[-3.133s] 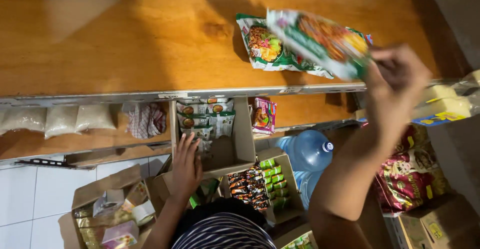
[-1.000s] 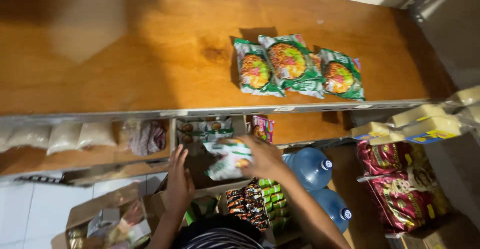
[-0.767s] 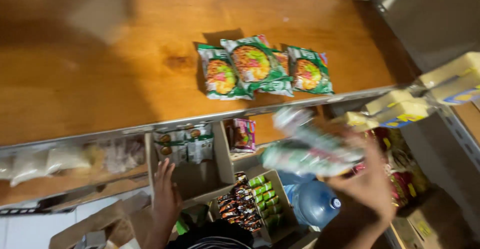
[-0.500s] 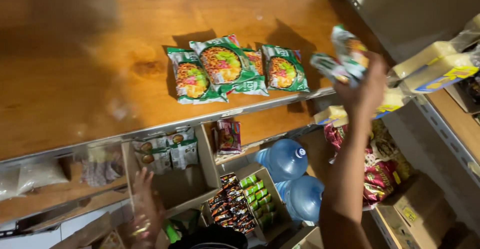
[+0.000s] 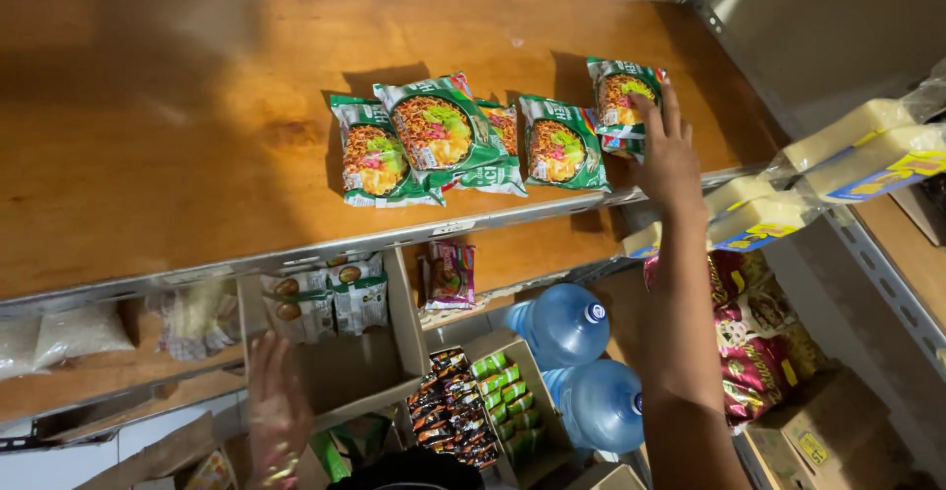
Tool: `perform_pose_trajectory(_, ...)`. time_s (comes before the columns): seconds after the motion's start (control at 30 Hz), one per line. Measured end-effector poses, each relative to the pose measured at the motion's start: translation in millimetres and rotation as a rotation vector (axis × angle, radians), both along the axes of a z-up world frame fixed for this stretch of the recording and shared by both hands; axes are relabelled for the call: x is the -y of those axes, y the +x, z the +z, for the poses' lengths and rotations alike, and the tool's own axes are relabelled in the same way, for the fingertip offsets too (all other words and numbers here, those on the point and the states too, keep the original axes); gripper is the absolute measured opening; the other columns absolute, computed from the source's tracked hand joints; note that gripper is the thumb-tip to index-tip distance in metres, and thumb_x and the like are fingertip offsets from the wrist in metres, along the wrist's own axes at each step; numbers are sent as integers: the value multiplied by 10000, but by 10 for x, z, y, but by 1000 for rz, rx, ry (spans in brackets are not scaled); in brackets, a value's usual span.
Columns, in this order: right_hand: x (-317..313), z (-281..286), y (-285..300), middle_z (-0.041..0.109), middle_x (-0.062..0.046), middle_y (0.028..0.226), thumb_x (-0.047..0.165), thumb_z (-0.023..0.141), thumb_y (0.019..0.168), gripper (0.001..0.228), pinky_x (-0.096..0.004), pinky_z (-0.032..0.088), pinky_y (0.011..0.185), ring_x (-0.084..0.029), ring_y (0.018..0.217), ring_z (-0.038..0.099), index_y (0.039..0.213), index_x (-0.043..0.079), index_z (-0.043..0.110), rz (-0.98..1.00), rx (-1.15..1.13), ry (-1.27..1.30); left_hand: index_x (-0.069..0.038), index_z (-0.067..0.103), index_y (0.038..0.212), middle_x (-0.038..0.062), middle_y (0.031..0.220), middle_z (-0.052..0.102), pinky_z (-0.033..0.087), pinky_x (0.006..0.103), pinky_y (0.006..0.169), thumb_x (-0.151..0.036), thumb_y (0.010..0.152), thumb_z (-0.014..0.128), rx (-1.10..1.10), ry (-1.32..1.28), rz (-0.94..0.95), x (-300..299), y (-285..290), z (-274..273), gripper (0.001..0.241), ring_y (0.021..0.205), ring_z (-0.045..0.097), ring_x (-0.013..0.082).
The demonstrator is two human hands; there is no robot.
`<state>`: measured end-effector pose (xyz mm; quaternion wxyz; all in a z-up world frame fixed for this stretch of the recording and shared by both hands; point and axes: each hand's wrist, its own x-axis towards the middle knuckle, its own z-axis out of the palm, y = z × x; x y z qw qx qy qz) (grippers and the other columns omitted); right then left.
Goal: Wiping down a storage shelf with a cloth and cleaning dust off individual instant noodle packets.
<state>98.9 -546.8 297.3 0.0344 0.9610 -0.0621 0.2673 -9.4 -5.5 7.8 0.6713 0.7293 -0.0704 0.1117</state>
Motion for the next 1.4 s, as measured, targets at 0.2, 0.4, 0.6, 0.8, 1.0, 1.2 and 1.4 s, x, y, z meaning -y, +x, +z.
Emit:
perform_pose_trajectory(0.2, 89, 134, -133, 77, -64, 1757, 69, 855, 621, 1171, -576, 363, 1166, -468, 1498, 306, 1612, 361, 304, 23, -218, 276, -22, 489, 1460, 211, 1610, 403, 324, 551, 1246, -52, 921, 552, 117, 689, 146, -123, 128, -2, 544, 1513, 374, 425)
perform_pose_trajectory(0.4, -476, -386, -688, 448, -212, 1641, 66, 783, 973, 635, -521, 344, 1199, -418, 1513, 414, 1551, 74, 520, 217, 392, 172, -35, 504, 1381, 351, 1554, 340, 307, 644, 1146, -73, 711, 678, 11, 864, 288, -313, 288, -134, 693, 1420, 319, 582)
perform_pose_trajectory(0.6, -1863, -2061, -1018, 716, -142, 1085, 102, 691, 975, 260, -364, 589, 851, -250, 951, 711, 1219, 19, 662, 411, 216, 696, -12, 431, 1530, 325, 1602, 307, 315, 646, 1169, 12, 806, 615, -12, 896, 297, -247, 301, -355, 747, 1444, 313, 575)
perform_pose_trajectory(0.8, -3190, -3311, -133, 483, -234, 1491, 191, 798, 784, 797, -442, 380, 1150, -381, 1391, 442, 1467, 22, 424, 753, -748, 410, -45, 578, 1327, 160, 1605, 346, 334, 575, 1194, 99, 795, 569, 319, 928, -88, -177, 251, 2, 551, 1512, 308, 408)
perform_pose_trajectory(1.0, -3254, -4423, 501, 479, -219, 1496, 124, 704, 866, 765, -545, 445, 1051, -485, 1342, 455, 1532, 33, 339, 273, -875, 132, -55, 665, 1231, 139, 1547, 432, 393, 468, 1159, 131, 704, 570, 277, 822, -292, -196, 210, -205, 567, 1457, 387, 353)
perform_pose_trajectory(1.2, -3495, -4123, 434, 585, -115, 1373, 215, 582, 954, 346, -599, 442, 1020, -334, 1353, 491, 1291, 164, 642, 147, -983, -38, -48, 660, 1199, 149, 1556, 445, 414, 441, 1139, 101, 754, 581, 235, 784, -200, -210, 167, -455, 476, 1446, 425, 363)
perform_pose_trajectory(1.4, -3316, -4034, 240, 713, -118, 1203, 186, 599, 950, 222, -533, 497, 986, -333, 1168, 664, 1064, 173, 789, 76, -877, -85, -53, 538, 1374, 172, 1566, 404, 432, 439, 1116, 102, 801, 539, 188, 741, -156, -141, 251, -303, 594, 1438, 424, 393)
